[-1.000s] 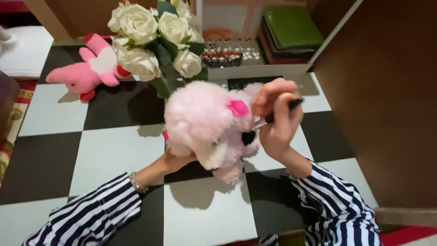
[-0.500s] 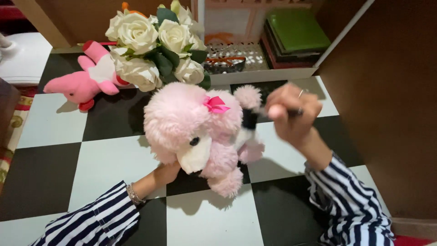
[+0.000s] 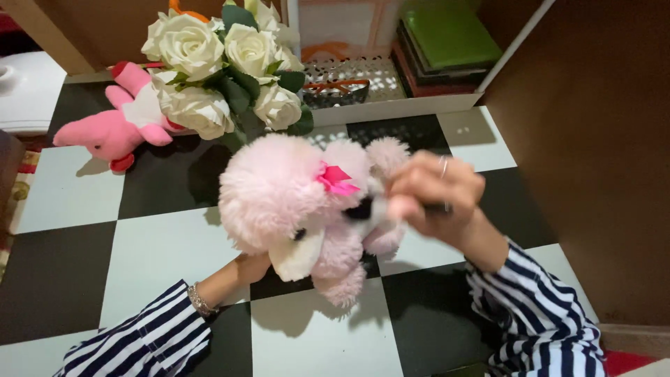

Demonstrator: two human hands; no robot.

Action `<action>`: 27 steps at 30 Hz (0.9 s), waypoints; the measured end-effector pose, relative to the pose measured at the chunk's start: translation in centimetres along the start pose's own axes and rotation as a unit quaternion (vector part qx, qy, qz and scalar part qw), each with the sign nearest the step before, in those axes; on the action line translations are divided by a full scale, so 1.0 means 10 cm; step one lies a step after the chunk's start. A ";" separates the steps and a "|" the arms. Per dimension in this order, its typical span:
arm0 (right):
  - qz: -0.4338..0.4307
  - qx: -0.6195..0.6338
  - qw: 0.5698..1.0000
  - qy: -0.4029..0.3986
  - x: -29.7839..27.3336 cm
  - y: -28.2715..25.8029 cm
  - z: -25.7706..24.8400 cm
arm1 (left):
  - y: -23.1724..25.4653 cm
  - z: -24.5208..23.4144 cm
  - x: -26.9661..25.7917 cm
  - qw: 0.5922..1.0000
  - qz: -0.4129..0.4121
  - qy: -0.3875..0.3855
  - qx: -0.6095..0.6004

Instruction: Dusting and cleaning plush toys using a soft makeup-style brush.

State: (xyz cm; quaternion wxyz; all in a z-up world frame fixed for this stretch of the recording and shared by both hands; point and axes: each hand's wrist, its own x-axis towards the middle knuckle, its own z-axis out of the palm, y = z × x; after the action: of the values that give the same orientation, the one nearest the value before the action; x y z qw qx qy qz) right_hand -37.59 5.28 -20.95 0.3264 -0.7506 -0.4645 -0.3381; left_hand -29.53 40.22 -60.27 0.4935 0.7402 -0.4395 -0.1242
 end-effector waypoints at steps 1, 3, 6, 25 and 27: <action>0.013 -0.056 0.998 0.020 -0.03 0.12 -0.02 | 0.03 -0.01 0.00 1.000 -0.003 0.004 -0.001; 0.023 -0.113 0.993 0.040 -0.03 0.22 -0.08 | 0.11 -0.05 0.02 1.000 -0.007 0.010 -0.004; 0.059 -0.220 0.973 0.033 0.02 0.16 -0.23 | 0.23 -0.10 0.10 1.000 -0.013 0.015 -0.010; 0.102 -0.287 0.950 -0.073 0.39 -0.15 -0.25 | 0.64 -0.16 0.32 0.951 -0.108 0.030 -0.289; 0.087 -0.298 0.949 -0.061 0.52 -0.42 -0.31 | 0.76 -0.19 0.35 0.954 -0.101 0.024 -0.282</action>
State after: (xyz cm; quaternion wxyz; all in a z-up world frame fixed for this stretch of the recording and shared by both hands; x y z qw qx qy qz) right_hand -40.33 6.78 -14.23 0.0871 -0.8704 -0.2940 -0.3851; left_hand -30.34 37.77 -52.04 0.6773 0.6141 -0.2974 -0.2752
